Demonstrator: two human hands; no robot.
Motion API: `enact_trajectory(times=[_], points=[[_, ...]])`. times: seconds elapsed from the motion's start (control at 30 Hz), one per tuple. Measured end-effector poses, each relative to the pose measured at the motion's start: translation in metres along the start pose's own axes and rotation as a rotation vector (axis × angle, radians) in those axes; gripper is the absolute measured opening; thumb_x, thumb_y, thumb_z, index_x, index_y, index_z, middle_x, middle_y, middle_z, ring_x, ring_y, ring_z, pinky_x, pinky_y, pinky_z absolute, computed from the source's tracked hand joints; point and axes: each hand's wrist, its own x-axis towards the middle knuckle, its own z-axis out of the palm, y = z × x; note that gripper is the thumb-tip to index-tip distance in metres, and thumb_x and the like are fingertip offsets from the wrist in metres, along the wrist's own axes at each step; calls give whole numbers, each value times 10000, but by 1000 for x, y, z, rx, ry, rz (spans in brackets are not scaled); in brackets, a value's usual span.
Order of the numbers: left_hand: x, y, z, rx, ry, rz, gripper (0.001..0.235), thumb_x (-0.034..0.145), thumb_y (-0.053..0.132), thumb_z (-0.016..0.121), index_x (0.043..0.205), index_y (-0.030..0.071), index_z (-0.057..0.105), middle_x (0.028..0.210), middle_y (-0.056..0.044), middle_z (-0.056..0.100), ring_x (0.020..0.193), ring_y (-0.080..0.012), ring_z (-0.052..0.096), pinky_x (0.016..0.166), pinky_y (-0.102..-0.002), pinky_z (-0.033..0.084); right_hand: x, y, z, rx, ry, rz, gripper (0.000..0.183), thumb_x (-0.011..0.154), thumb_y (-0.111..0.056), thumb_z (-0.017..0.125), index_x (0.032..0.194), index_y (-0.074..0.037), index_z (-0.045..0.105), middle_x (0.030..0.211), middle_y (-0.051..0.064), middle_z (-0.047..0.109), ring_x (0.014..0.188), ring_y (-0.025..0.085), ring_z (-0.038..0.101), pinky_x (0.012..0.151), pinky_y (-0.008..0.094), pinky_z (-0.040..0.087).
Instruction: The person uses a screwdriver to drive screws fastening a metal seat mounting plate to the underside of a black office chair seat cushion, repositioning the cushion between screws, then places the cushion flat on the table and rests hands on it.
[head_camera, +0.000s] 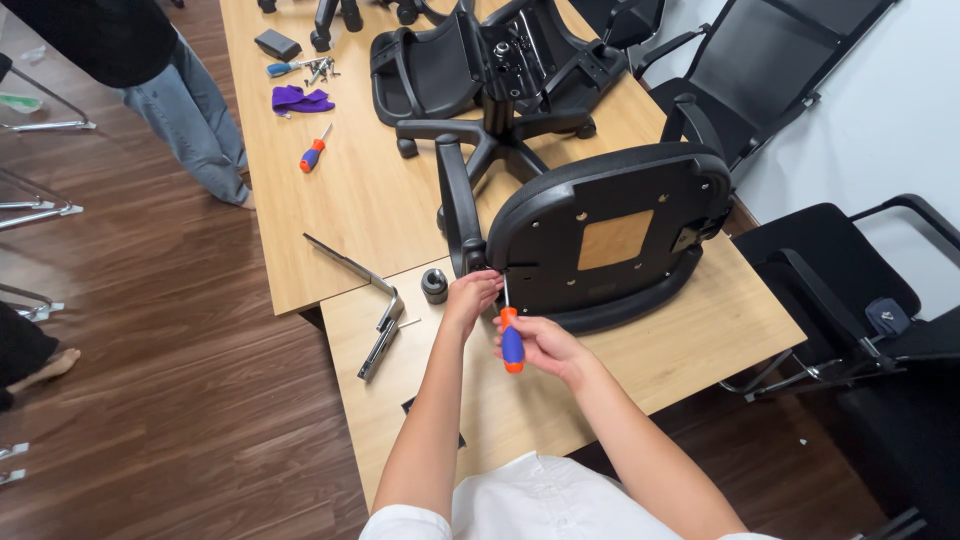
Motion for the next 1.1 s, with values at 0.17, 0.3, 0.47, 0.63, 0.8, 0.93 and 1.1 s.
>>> enact_trajectory(times=[0.17, 0.3, 0.47, 0.63, 0.8, 0.93, 1.1], points=[[-3, -3, 3, -32, -10, 24, 367, 862, 26, 655, 1221, -51, 663, 1176, -161, 744, 1109, -233, 719, 972, -317, 572, 5, -2, 13, -172, 194, 43, 320, 964, -239, 652, 1160, 13, 629, 1081, 100, 714, 988, 211, 750, 894, 367, 590], [-1, -6, 13, 71, 71, 79, 386, 814, 90, 836, 1152, -34, 698, 1026, -96, 753, 879, -123, 685, 749, -238, 537, 34, 19, -17, -431, 280, 57, 286, 1003, -292, 709, 1110, -27, 682, 1021, 51, 726, 916, 111, 707, 651, 255, 492], [-2, -7, 31, 241, 282, 140, 402, 753, 124, 908, 1045, -46, 691, 916, -103, 744, 740, -137, 663, 622, -260, 524, 23, 9, -7, -154, 222, -5, 217, 1020, -254, 639, 1066, -42, 621, 965, 92, 666, 803, 193, 641, 711, 335, 569], [-10, 3, 23, 103, 221, 148, 423, 751, 101, 915, 1063, -50, 672, 930, -106, 761, 780, -134, 703, 669, -236, 573, -11, -18, 34, 85, 92, 1, 143, 924, -84, 509, 1041, -39, 577, 1012, 137, 688, 903, 210, 704, 866, 410, 610], [-29, 22, 19, 229, 46, -38, 505, 730, 67, 867, 1177, 25, 635, 987, -123, 760, 799, -172, 731, 706, -286, 621, 10, 0, -3, -472, 246, -27, 250, 965, -117, 693, 1173, 19, 668, 1052, 79, 694, 941, 146, 673, 865, 338, 580], [-10, 9, 11, 229, 14, -44, 508, 799, 48, 822, 1269, -47, 656, 1029, -168, 768, 808, -186, 723, 698, -273, 608, 14, 8, -15, -545, 279, -72, 330, 1004, -164, 792, 1238, 32, 666, 1058, 87, 616, 901, 169, 545, 749, 340, 420], [-7, 7, 8, 133, -75, -70, 464, 887, 5, 708, 1329, -72, 589, 1103, -167, 754, 908, -206, 758, 719, -261, 613, -36, -23, 44, 33, 7, 127, 375, 844, -259, 657, 1186, -106, 643, 1185, 141, 732, 1072, 278, 716, 863, 428, 597]])
